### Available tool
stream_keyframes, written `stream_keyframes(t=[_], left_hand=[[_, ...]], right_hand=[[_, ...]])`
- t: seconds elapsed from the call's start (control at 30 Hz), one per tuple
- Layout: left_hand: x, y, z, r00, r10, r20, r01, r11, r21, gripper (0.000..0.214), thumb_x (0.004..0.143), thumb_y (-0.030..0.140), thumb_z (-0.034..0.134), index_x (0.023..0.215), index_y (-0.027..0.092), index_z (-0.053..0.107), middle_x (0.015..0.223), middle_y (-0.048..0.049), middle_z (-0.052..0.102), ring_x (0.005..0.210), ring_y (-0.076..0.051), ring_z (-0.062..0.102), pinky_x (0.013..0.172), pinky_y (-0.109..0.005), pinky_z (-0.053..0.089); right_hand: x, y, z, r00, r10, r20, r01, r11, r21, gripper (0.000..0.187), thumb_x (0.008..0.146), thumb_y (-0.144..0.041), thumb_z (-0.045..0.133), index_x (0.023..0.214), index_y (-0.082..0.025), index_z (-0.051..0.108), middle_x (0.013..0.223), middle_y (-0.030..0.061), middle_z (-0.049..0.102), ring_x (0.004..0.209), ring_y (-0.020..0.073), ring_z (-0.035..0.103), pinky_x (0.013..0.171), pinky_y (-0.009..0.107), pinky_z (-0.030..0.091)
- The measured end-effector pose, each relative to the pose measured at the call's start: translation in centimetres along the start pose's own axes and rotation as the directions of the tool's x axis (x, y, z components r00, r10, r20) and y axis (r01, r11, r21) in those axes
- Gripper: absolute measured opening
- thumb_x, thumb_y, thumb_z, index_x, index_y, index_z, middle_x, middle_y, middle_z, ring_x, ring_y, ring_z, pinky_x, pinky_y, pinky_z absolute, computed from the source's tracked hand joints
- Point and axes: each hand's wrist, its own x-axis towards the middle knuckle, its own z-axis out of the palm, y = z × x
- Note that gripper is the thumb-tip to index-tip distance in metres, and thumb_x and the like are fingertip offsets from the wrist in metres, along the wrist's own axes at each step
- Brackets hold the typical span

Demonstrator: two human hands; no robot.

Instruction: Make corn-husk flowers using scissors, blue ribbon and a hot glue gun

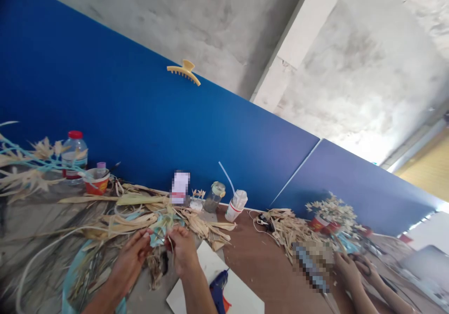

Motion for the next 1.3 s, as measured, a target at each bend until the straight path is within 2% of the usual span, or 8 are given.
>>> stream_keyframes(t=[0.13,0.23,0.47,0.63,0.73,0.93,1.07,1.3], left_hand=[[-0.7,-0.1,0.2,0.974,-0.119,0.193,0.115,0.993,0.034,0.036,0.057,0.04,0.082,0.082,0.017,0.071,0.055,0.0028,0.057,0.049,-0.011,0.05,0.049,-0.023,0.043],[-1.0,-0.1,0.2,0.943,-0.199,0.266,0.178,0.979,0.101,0.039,0.058,0.041,0.081,0.087,0.017,0.071,0.059,-0.0002,0.063,0.052,-0.014,0.055,0.052,-0.027,0.047],[-1.7,0.4,0.7,0.936,-0.201,0.288,0.161,0.975,0.155,0.03,0.057,0.037,0.082,0.073,0.016,0.068,0.05,0.0018,0.059,0.044,-0.014,0.053,0.047,-0.028,0.045],[-1.6,0.2,0.4,0.934,-0.227,0.277,0.171,0.962,0.211,0.035,0.053,0.033,0.085,0.081,0.016,0.071,0.055,-0.0002,0.064,0.048,-0.014,0.056,0.051,-0.027,0.046],[-1.3,0.1,0.1,0.942,-0.203,0.268,0.142,0.963,0.231,0.033,0.051,0.032,0.086,0.077,0.016,0.072,0.06,-0.0007,0.065,0.051,-0.013,0.056,0.053,-0.026,0.045],[-0.8,0.4,-0.1,0.961,-0.099,0.258,0.065,0.988,0.14,0.026,0.059,0.033,0.082,0.07,0.014,0.07,0.043,0.009,0.038,0.043,-0.005,0.033,0.044,-0.019,0.032],[-0.5,0.8,-0.1,0.972,-0.038,0.233,0.025,0.998,0.059,0.023,0.061,0.03,0.081,0.071,0.013,0.068,0.045,0.0097,0.036,0.043,-0.004,0.03,0.044,-0.018,0.033],[-0.2,0.8,0.0,0.991,-0.031,0.128,0.017,0.995,0.102,0.027,0.056,0.028,0.084,0.07,0.013,0.067,0.045,0.0098,0.038,0.042,-0.004,0.031,0.043,-0.017,0.035]], right_hand=[[-1.7,1.4,-0.4,0.997,0.021,0.072,-0.017,0.998,-0.061,0.019,0.059,-0.029,0.073,0.056,-0.015,0.061,0.052,-0.0023,0.057,0.048,0.0079,0.045,0.052,0.022,0.034],[-2.2,2.0,-0.6,0.99,0.07,0.121,-0.061,0.995,-0.077,0.019,0.059,-0.029,0.073,0.055,-0.016,0.06,0.05,-0.0025,0.056,0.047,0.0082,0.045,0.051,0.022,0.032],[-2.4,2.3,-1.4,0.977,0.101,0.187,-0.075,0.987,-0.139,0.019,0.058,-0.03,0.07,0.052,-0.018,0.057,0.049,-0.0036,0.055,0.045,0.0083,0.042,0.051,0.023,0.031],[-2.3,2.6,-1.7,0.981,0.118,0.154,-0.091,0.981,-0.173,0.02,0.061,-0.031,0.065,0.049,-0.018,0.056,0.045,-0.0035,0.053,0.046,0.0095,0.043,0.051,0.024,0.032],[-2.0,3.0,-1.8,0.981,0.153,0.117,-0.131,0.976,-0.175,0.024,0.062,-0.033,0.062,0.046,-0.019,0.052,0.041,-0.0039,0.049,0.042,0.0093,0.04,0.048,0.024,0.03],[-2.1,3.1,-2.0,0.974,0.112,0.196,-0.064,0.97,-0.234,0.032,0.067,-0.036,0.063,0.044,-0.019,0.049,0.042,-0.0039,0.05,0.042,0.008,0.038,0.049,0.023,0.03],[-2.5,2.5,-2.0,0.965,0.087,0.248,-0.031,0.975,-0.22,0.032,0.069,-0.036,0.064,0.046,-0.018,0.051,0.045,-0.0039,0.051,0.045,0.0085,0.04,0.052,0.024,0.031],[-2.7,1.6,-2.4,0.957,0.034,0.287,-0.01,0.996,-0.086,0.021,0.063,-0.031,0.07,0.055,-0.016,0.058,0.049,-0.0044,0.054,0.047,0.0075,0.043,0.052,0.022,0.031]])
